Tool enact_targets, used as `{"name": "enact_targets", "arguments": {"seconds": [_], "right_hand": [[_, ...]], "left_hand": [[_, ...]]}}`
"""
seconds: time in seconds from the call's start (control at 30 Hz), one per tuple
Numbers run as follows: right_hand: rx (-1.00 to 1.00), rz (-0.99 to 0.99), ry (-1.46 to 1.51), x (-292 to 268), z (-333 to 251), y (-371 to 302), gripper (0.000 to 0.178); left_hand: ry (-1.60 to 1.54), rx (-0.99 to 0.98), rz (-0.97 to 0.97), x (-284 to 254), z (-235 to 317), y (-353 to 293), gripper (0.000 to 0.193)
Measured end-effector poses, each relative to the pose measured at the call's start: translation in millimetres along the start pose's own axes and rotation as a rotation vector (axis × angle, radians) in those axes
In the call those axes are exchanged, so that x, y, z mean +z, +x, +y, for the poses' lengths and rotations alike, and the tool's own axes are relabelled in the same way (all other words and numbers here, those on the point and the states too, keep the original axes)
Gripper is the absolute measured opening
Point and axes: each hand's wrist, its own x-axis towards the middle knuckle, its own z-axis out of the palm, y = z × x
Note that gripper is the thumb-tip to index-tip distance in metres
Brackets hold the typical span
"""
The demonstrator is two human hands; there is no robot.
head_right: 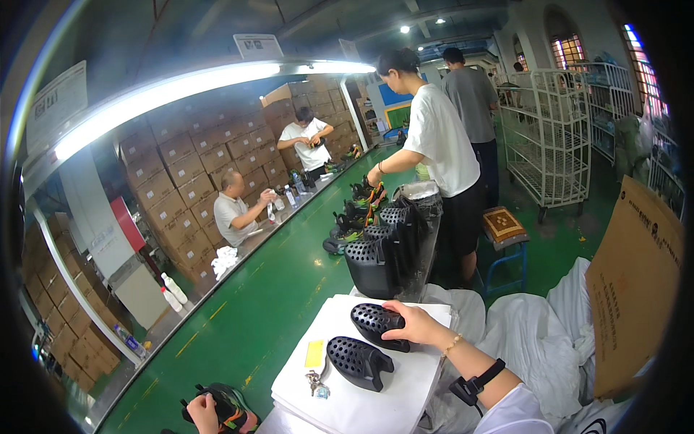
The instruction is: Inspecting and organizing finished shoes on a production line.
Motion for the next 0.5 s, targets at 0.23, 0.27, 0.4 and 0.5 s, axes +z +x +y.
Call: {"name": "enact_targets", "arguments": {"seconds": [0.23, 0.27, 0.4, 0.5], "right_hand": [[0.013, 0.069, -0.005, 7.2, -5.0, -9.4, 0.063], [0.007, 0.078, 0.001, 6.9, -7.4, -11.3, 0.062], [0.005, 0.114, 0.001, 10.8, -5.5, -9.7, 0.055], [-0.009, 0.122, 0.030, 14.1, -1.5, -0.9, 0.054]], "left_hand": [[-0.042, 0.154, -0.174, 46.1, -66.2, 16.5, 0.021], [-0.096, 0.109, -0.215, 46.2, -66.9, 16.6, 0.020], [-0.295, -0.089, -0.387, 41.1, -67.8, 10.8, 0.019], [-0.422, -0.258, -0.546, 28.7, -67.7, -3.9, 0.018]]}}
